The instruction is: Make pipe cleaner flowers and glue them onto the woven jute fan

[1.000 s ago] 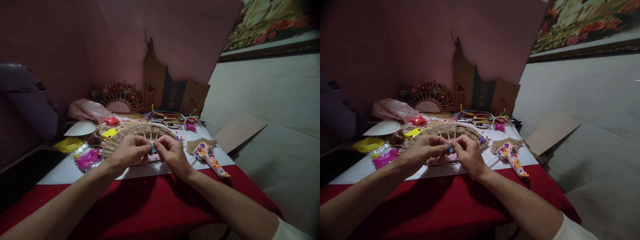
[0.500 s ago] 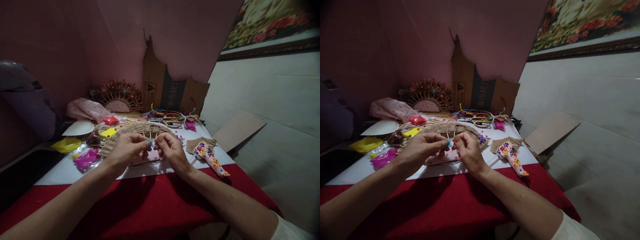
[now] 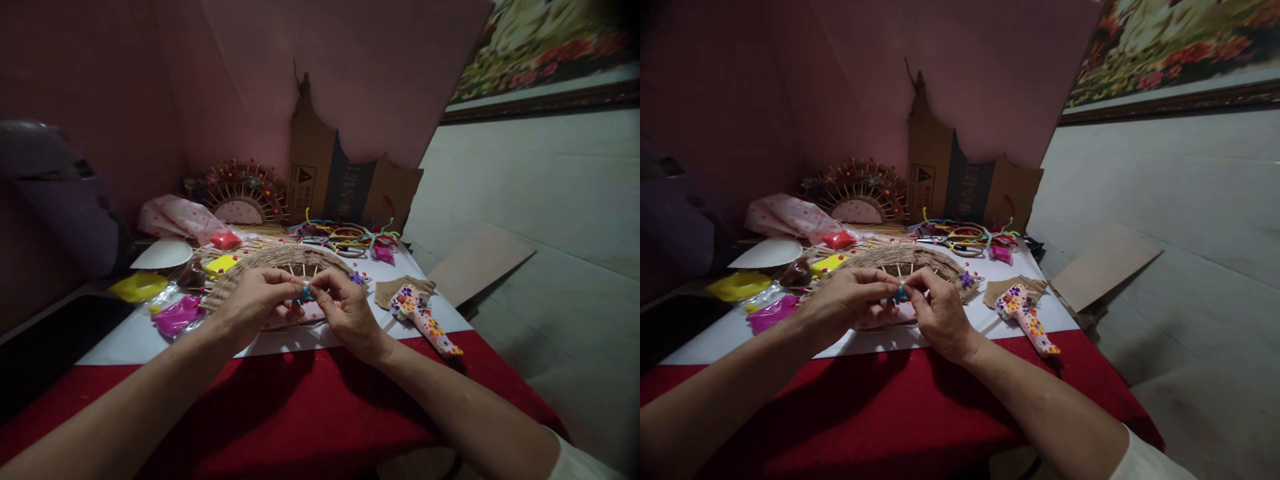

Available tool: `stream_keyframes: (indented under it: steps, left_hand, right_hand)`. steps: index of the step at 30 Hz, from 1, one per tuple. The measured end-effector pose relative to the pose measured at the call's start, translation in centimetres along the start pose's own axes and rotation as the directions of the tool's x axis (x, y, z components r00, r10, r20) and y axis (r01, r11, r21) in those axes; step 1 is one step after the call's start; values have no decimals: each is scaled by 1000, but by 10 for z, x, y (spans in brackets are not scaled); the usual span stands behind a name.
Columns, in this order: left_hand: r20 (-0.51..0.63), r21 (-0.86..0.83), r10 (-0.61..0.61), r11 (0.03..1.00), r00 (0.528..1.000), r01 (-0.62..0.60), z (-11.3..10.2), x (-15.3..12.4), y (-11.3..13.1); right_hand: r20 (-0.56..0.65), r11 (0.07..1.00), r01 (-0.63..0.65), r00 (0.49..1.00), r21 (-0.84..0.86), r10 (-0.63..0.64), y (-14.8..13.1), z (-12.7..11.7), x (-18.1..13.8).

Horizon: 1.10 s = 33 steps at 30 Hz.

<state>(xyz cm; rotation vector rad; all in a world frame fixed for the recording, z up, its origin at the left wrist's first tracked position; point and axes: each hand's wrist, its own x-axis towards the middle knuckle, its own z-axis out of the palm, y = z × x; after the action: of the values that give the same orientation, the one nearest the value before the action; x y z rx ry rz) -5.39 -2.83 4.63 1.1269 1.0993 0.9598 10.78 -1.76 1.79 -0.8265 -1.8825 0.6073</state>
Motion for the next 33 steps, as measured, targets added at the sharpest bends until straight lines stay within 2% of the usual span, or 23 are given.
stream_keyframes:
  steps: [8, 13, 21, 27, 33]
  left_hand:
    - [-24, -138, -62, 989, 998, 58, 5, -2, 6]
    - [-49, -122, -73, 990, 996, 67, 6, -1, 6]
    - [-18, -134, -47, 990, 999, 44, 4, 0, 5]
    - [20, -71, -52, 996, 998, 53, 3, -1, 5]
    - [45, -126, -48, 991, 998, 54, 5, 0, 4]
  right_hand:
    - [7, 1000, 31, 1000, -7, -31, -2, -1, 0]
    - [24, 1000, 5, 1000, -14, -5, -2, -1, 0]
    - [-18, 1000, 19, 1000, 7, -19, -1, 0, 1]
    - [-31, 998, 48, 998, -35, -49, -1, 0, 0]
    - [-20, 997, 51, 998, -52, -52, -2, 0, 1]
